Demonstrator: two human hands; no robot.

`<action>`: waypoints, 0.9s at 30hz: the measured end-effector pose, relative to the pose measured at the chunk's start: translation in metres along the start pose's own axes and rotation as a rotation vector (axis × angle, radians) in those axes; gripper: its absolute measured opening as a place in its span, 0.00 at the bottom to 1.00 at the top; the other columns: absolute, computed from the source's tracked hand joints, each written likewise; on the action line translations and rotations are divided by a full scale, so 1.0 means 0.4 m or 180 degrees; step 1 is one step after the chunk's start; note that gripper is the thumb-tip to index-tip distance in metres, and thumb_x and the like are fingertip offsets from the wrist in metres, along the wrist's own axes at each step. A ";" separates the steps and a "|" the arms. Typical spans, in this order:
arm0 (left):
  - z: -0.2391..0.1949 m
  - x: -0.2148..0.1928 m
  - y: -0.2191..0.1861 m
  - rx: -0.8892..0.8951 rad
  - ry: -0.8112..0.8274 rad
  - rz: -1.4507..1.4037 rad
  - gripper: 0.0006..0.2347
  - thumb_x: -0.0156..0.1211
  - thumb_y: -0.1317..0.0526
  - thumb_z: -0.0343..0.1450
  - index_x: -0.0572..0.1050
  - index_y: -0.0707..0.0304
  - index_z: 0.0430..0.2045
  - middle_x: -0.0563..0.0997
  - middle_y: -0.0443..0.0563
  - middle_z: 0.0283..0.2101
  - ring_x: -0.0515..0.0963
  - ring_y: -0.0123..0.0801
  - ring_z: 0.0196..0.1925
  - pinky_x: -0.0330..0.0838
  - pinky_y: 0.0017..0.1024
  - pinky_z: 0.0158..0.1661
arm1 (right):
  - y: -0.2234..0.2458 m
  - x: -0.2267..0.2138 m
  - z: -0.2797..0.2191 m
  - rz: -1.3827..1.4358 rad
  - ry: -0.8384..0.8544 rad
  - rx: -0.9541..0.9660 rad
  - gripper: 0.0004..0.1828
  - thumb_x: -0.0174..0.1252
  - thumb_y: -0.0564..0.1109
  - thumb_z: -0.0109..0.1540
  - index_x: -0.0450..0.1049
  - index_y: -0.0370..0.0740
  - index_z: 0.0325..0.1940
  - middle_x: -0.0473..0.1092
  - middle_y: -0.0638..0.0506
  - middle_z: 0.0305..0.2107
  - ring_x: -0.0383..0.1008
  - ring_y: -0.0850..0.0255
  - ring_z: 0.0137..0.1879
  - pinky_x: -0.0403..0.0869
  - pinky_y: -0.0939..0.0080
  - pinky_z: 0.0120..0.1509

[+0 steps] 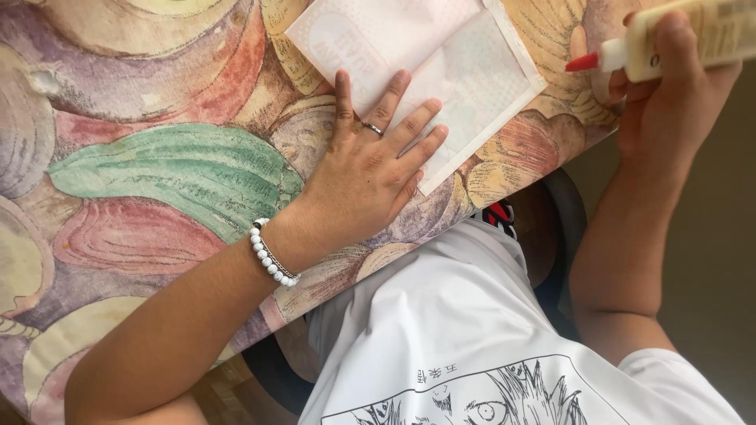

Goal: Applying glue to paper bags and folding them for assembly.

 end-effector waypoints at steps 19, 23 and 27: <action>0.007 -0.020 -0.011 0.0547 -0.0238 -0.0085 0.11 0.51 0.69 0.75 0.77 0.66 0.49 0.77 0.66 0.62 0.74 0.55 0.67 0.46 0.57 0.73 | 0.146 0.333 -0.070 -0.1763 0.2221 -0.1692 0.32 0.67 0.41 0.72 0.62 0.22 0.73 0.70 0.28 0.60 0.72 0.42 0.65 0.73 0.49 0.61; 0.008 -0.030 -0.019 0.0610 -0.0226 0.0078 0.11 0.48 0.70 0.75 0.76 0.66 0.48 0.77 0.66 0.60 0.74 0.54 0.67 0.47 0.55 0.73 | 0.118 0.390 -0.049 -0.1995 0.2240 -0.0881 0.51 0.80 0.45 0.60 0.55 0.40 0.79 0.71 0.49 0.44 0.70 0.62 0.50 0.70 0.61 0.60; 0.005 -0.056 -0.031 0.0824 -0.0390 0.0086 0.09 0.50 0.71 0.74 0.78 0.64 0.41 0.80 0.61 0.54 0.75 0.54 0.64 0.54 0.56 0.71 | 0.073 0.386 -0.031 -0.1290 0.2477 -0.0101 0.39 0.75 0.40 0.57 0.64 0.34 0.68 0.70 0.55 0.40 0.69 0.70 0.45 0.67 0.73 0.48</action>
Point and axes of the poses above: each hand's wrist, its own z-axis towards the middle knuckle, its own x-axis out of the palm, y = z × x, the point moved 9 cm from there along z, towards the middle knuckle
